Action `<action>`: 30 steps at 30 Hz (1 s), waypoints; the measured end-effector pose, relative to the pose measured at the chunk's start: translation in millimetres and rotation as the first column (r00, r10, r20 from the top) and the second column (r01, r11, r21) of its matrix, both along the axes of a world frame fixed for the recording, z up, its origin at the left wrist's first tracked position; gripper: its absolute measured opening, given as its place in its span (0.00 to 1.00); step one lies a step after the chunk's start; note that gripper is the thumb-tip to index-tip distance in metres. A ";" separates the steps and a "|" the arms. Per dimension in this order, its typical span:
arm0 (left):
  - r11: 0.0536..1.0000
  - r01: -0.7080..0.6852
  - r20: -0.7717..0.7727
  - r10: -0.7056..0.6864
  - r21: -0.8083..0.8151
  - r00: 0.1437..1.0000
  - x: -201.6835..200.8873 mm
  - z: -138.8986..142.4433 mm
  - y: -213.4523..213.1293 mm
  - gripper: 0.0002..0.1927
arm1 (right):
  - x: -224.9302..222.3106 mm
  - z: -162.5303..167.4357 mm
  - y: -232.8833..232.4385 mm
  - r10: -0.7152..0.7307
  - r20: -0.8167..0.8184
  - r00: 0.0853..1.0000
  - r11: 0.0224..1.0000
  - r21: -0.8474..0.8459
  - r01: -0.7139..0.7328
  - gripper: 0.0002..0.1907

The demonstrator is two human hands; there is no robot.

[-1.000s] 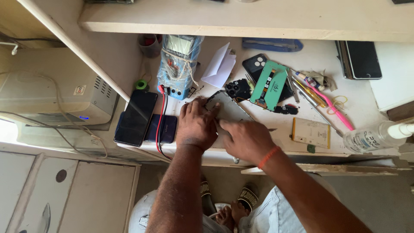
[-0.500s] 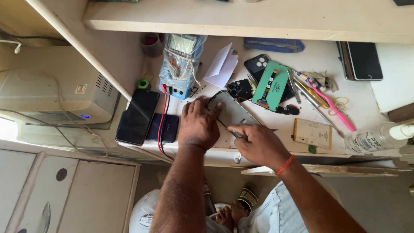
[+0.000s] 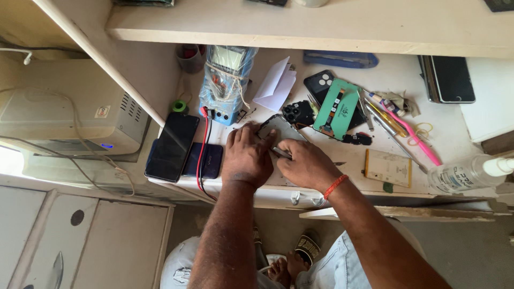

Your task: The person pries around the edge of a disassembled smartphone mid-frame on a cluttered repair bench, holding the frame steady with one hand while working a thin metal tool along the seam. Near the end they switch to a pink plastic pry tool and continue working around the phone frame.

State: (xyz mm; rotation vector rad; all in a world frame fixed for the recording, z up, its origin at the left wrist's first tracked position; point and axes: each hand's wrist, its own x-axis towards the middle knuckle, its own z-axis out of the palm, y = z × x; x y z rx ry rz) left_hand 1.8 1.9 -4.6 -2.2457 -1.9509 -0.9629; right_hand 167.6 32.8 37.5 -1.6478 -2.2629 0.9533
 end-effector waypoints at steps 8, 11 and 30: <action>1.000 0.014 0.025 -0.015 0.013 1.000 0.3 1.2 1.8 0.23 | 15.9 4.9 -8.7 0.029 -0.015 0.999 1.000 0.000 -0.029 0.21; 1.000 0.004 0.018 -0.004 0.001 1.000 -0.3 0.9 -0.6 0.23 | 14.9 2.0 -9.6 0.110 -0.157 0.981 0.990 0.103 -0.095 0.26; 1.000 0.017 -0.010 -0.017 -0.012 1.000 -0.5 2.1 -0.6 0.24 | 11.8 18.3 -46.5 0.044 0.093 0.995 0.976 0.209 -0.063 0.26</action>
